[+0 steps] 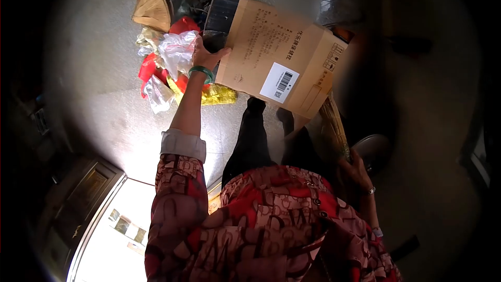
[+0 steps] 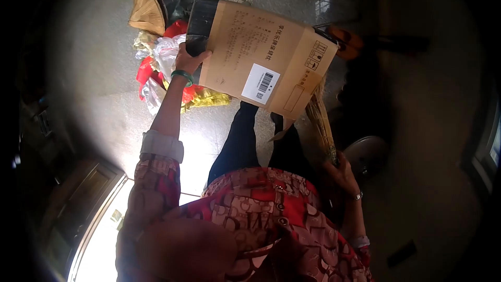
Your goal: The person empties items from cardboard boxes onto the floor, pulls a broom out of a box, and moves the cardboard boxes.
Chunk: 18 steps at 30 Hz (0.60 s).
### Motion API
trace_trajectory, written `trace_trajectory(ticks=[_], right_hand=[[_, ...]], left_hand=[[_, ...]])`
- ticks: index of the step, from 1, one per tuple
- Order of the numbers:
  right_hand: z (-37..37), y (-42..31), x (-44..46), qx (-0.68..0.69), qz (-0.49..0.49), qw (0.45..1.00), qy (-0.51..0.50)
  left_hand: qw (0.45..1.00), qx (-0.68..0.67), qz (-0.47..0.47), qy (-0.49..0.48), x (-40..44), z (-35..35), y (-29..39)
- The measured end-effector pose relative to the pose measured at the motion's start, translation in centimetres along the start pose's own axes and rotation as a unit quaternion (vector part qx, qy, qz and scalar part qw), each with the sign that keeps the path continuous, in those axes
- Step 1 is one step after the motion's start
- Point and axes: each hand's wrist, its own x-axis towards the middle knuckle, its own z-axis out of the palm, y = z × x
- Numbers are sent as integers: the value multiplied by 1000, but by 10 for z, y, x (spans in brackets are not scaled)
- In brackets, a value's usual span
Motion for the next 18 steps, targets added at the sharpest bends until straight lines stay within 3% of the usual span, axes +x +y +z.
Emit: trace_trajectory(ticks=[3, 5, 7, 9, 10, 12, 13, 14, 16, 18], right_hand=[[5, 1, -32, 130, 128, 983, 3], [14, 17, -35, 151, 136, 979, 25], [27, 40, -31, 176, 140, 973, 48], [43, 64, -17, 82, 111, 988, 64], [57, 114, -8, 89, 23, 993, 71], [80, 135, -12, 115, 43, 987, 103], [85, 110, -9, 135, 149, 972, 120], [93, 109, -15, 145, 165, 966, 137], [111, 108, -27, -136, 187, 961, 148], [127, 117, -39, -119, 167, 965, 160]], left_hand=[[999, -38, 3, -14, 1, 0, -15], [986, -138, -16, -91, 6, -13, -14], [977, -195, -12, -84, 11, -12, -24], [962, -266, -27, -53, 18, -5, -40], [964, -261, 1, -51, 19, -5, -43], [976, -215, 17, -40, 18, -8, -33], [977, -202, 32, -58, 25, -3, -39], [978, -192, 48, -71, 33, 3, -43], [964, -231, 50, -119, 37, 3, -43], [960, -223, 77, -147, 38, -2, -43]])
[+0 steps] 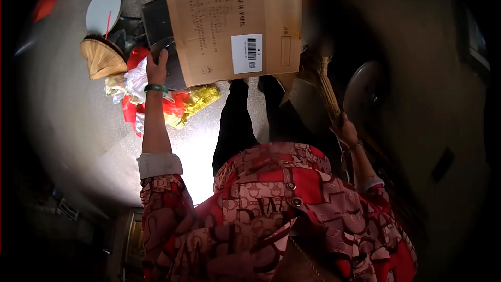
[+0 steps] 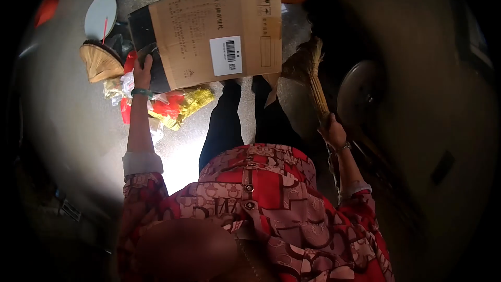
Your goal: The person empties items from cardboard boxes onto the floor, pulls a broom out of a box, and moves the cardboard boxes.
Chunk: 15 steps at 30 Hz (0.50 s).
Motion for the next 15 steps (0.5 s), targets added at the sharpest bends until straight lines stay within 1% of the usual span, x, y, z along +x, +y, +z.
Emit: trace_trajectory(ticks=[1, 2, 4, 5, 6, 8, 9, 10, 11, 12, 14, 15], right_hand=[[4, 8, -6, 12, -27, 1000, 5], [9, 16, -10, 19, -8, 1000, 7], [19, 33, -7, -42, 1, 997, -63], [24, 40, -5, -54, 9, 995, -87], [20, 33, -7, -61, 47, 991, -114], [24, 39, -3, -80, 50, 985, -143], [29, 46, -4, -68, 65, 985, -144], [36, 53, -5, -89, 45, 983, -154], [41, 60, -6, -110, 23, 980, -165], [44, 65, -7, -100, 37, 981, -164], [55, 73, -8, -129, 39, 972, -191], [63, 78, -8, -135, 38, 971, -192]], left_hand=[[1000, 7, 12, 0, -1, 2, 3], [1000, 12, 24, -2, -1, 3, 5], [999, 35, 28, -16, 11, -3, -20], [999, 37, 19, -22, 10, -1, -14], [999, 40, 10, -26, 7, -2, -5], [999, 23, 0, -23, 7, -3, -8], [999, 15, -3, -40, 15, -11, -24], [998, 6, -7, -58, 24, -18, -38], [997, -7, -43, -62, 25, -21, -36], [995, -19, -78, -65, 24, -22, -33], [992, -16, -107, -69, 20, -21, -19], [993, -25, -95, -73, 16, -20, -13]])
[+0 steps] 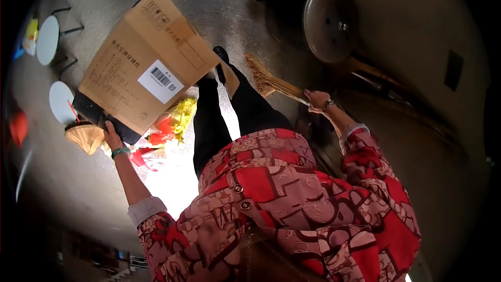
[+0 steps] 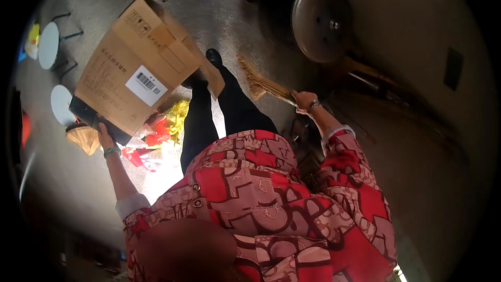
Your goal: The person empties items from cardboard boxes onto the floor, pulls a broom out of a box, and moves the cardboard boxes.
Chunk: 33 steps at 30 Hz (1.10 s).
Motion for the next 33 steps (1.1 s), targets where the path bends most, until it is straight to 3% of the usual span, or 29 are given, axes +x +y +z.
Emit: trace_trajectory(ticks=[4, 10, 21, 23, 25, 26, 27, 28, 29, 30, 32, 33], right_hand=[[33, 12, 20, -43, 13, 999, 10], [34, 47, 54, -146, 129, 978, 75], [-28, 80, 75, -181, 115, 955, 204], [-43, 71, 73, -153, 122, 958, 209], [-64, 40, 73, -52, 80, 947, 308], [-82, 21, 83, 120, 21, 955, 269], [-99, -4, 95, 287, -40, 932, 218], [-121, -54, 80, 421, -80, 861, 275], [-134, -89, 92, 429, -133, 859, 248], [-153, -135, 81, 474, -209, 820, 241], [-183, -208, 78, 473, -254, 823, 188], [-187, -233, 75, 570, -338, 734, 148]], left_hand=[[1000, -8, -23, 19, 1, -2, 8], [999, 10, -25, 40, 1, 2, 18], [1000, 11, 20, 11, -2, 4, 20], [998, 33, 17, 52, -7, 11, 23], [998, 36, 22, 45, -6, 12, 22], [998, 32, 37, 41, -5, 12, 22], [998, 29, 52, 36, -6, 13, 21], [998, 11, 46, 39, -7, 13, 21], [998, -6, 40, 41, -9, 15, 21], [999, -13, 31, 25, -12, 16, 24], [1000, -16, 11, 11, -16, 16, 26], [999, -38, -6, 12, -19, 16, 26]])
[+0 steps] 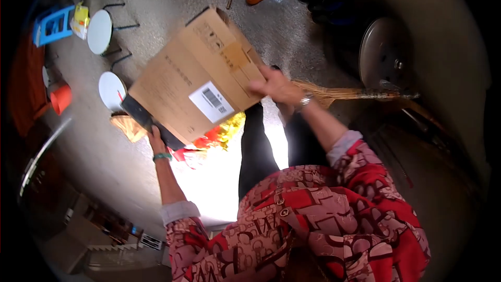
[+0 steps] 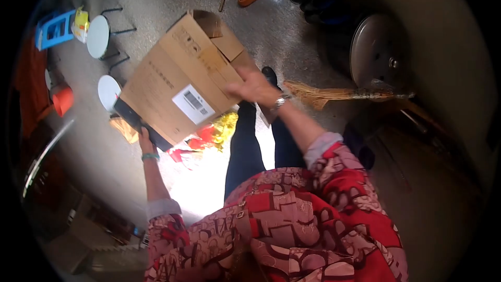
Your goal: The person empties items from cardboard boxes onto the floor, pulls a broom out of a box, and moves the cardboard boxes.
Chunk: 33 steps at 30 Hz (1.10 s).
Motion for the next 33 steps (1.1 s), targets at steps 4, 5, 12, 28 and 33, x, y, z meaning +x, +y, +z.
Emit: trace_trajectory(ticks=[4, 5, 12, 28, 33], right_hand=[[66, 32, -4, 130, 38, 991, -21], [76, 33, -10, 115, 18, 993, 10], [73, -6, 2, 166, -25, 985, 47], [115, 59, 75, 509, -45, 852, 115], [99, 205, 108, 335, 48, 932, 129]], left_hand=[[994, -53, -80, 54, -21, -32, -22], [991, -63, -94, 72, -27, -35, -21], [995, -15, -8, 94, -18, -42, 51], [701, 466, 538, -32, -177, 137, 276], [721, 459, 508, -106, -109, 244, 160]])
